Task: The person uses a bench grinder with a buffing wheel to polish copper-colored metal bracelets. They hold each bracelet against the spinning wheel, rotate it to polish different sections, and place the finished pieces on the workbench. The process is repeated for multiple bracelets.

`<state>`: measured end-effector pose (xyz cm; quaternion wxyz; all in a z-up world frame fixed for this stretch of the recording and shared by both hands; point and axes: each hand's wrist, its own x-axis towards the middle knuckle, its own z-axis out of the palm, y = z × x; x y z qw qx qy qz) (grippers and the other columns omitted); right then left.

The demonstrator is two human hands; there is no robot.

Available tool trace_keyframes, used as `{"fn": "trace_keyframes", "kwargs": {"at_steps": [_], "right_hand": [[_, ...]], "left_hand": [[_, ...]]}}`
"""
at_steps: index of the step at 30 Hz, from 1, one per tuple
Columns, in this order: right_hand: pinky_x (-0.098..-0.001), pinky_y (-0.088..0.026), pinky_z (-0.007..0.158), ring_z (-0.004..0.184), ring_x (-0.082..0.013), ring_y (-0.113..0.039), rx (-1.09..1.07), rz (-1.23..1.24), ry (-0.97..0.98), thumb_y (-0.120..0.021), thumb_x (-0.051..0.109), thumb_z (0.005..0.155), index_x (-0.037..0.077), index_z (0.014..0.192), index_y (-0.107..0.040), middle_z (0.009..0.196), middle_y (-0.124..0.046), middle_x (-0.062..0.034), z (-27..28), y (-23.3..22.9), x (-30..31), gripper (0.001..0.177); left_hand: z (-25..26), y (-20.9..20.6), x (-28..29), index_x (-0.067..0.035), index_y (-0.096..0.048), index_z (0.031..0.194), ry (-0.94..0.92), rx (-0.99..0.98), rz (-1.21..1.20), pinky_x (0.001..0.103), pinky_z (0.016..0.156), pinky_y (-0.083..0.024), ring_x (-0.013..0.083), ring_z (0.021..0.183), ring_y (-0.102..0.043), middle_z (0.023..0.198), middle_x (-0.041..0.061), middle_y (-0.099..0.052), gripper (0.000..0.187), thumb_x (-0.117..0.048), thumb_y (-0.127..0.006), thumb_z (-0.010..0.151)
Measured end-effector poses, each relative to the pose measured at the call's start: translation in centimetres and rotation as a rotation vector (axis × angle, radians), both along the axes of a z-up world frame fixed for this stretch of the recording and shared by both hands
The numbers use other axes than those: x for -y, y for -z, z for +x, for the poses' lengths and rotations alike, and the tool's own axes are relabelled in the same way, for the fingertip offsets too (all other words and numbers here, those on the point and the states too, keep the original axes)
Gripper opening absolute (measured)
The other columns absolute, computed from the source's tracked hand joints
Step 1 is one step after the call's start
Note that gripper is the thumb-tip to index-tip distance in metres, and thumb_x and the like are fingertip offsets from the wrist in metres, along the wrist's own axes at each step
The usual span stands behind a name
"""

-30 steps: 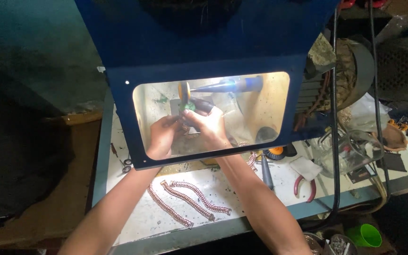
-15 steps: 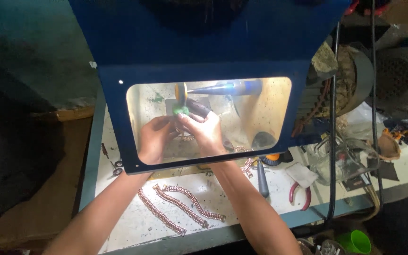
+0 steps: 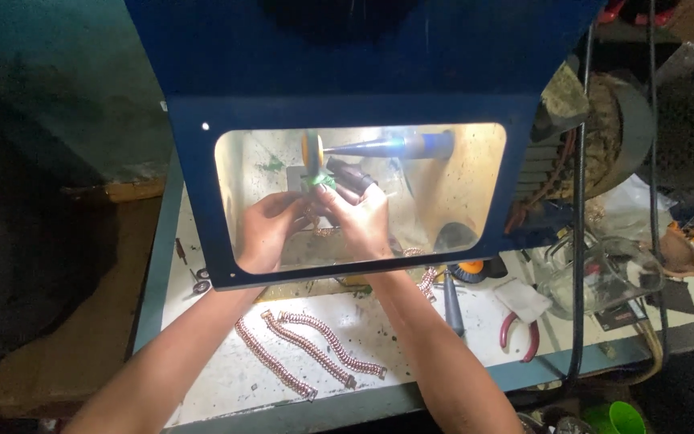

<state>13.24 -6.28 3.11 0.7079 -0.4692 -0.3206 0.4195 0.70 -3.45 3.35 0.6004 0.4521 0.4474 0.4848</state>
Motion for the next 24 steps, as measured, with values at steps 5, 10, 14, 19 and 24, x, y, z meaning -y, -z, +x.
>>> {"fn": "trace_keyframes", "kwargs": {"at_steps": [5, 10, 14, 19, 24], "right_hand": [[-0.0488, -0.065, 0.083, 0.111, -0.0345, -0.072, 0.42, -0.103, 0.074, -0.089, 0.023, 0.078, 0.003, 0.124, -0.067, 0.116, -0.073, -0.0223, 2.2, 1.1, -0.9, 0.054], [-0.0552, -0.061, 0.085, 0.103, -0.0422, -0.073, 1.282, -0.448, -0.043, -0.081, 0.03, 0.086, 0.002, 0.104, -0.071, 0.101, -0.075, -0.0256, 5.4, 8.2, -2.6, 0.035], [-0.0523, -0.055, 0.074, 0.088, -0.0369, -0.071, 1.211, -0.449, -0.059, -0.064, 0.048, 0.096, 0.006, 0.088, -0.065, 0.083, -0.068, -0.0171, 5.9, 8.3, -4.1, 0.042], [-0.0499, -0.051, 0.083, 0.095, -0.0292, -0.069, 0.72, -0.515, -0.259, -0.061, 0.072, 0.086, 0.01, 0.094, -0.063, 0.094, -0.069, -0.016, 2.3, 2.3, -1.3, 0.063], [-0.0417, -0.062, 0.082, 0.089, -0.0202, -0.072, 0.467, -0.188, -0.387, -0.077, 0.017, 0.089, 0.003, 0.11, -0.078, 0.095, -0.079, -0.0137, 1.9, 0.4, 0.7, 0.025]], "left_hand": [[-0.4, 2.4, -1.3, 0.007, -0.068, 0.123, -0.008, 0.031, 0.043, 0.053, 0.09, -0.063, 0.0407, 0.107, -0.072, 0.115, 0.03, -0.07, 0.043, -0.013, -0.081, 0.087], [-0.3, 2.5, -1.3, 0.001, -0.073, 0.115, 0.0, 0.097, 0.078, 0.05, 0.087, -0.065, 0.0356, 0.101, -0.075, 0.11, 0.024, -0.075, 0.033, -0.013, -0.083, 0.087], [-0.2, 1.4, -0.6, 0.0, -0.075, 0.111, 0.011, 0.126, 0.073, 0.049, 0.084, -0.067, 0.0318, 0.099, -0.076, 0.107, 0.022, -0.077, 0.029, -0.012, -0.083, 0.086], [0.0, 1.0, -0.6, 0.001, -0.076, 0.109, 0.004, 0.121, 0.101, 0.041, 0.083, -0.067, 0.0269, 0.095, -0.076, 0.102, 0.02, -0.078, 0.03, -0.011, -0.085, 0.083], [-0.8, 1.9, -2.1, -0.006, -0.08, 0.105, -0.033, -0.042, 0.291, 0.038, 0.081, -0.067, 0.0171, 0.094, -0.073, 0.096, 0.014, -0.079, 0.026, -0.017, -0.089, 0.083]]}}
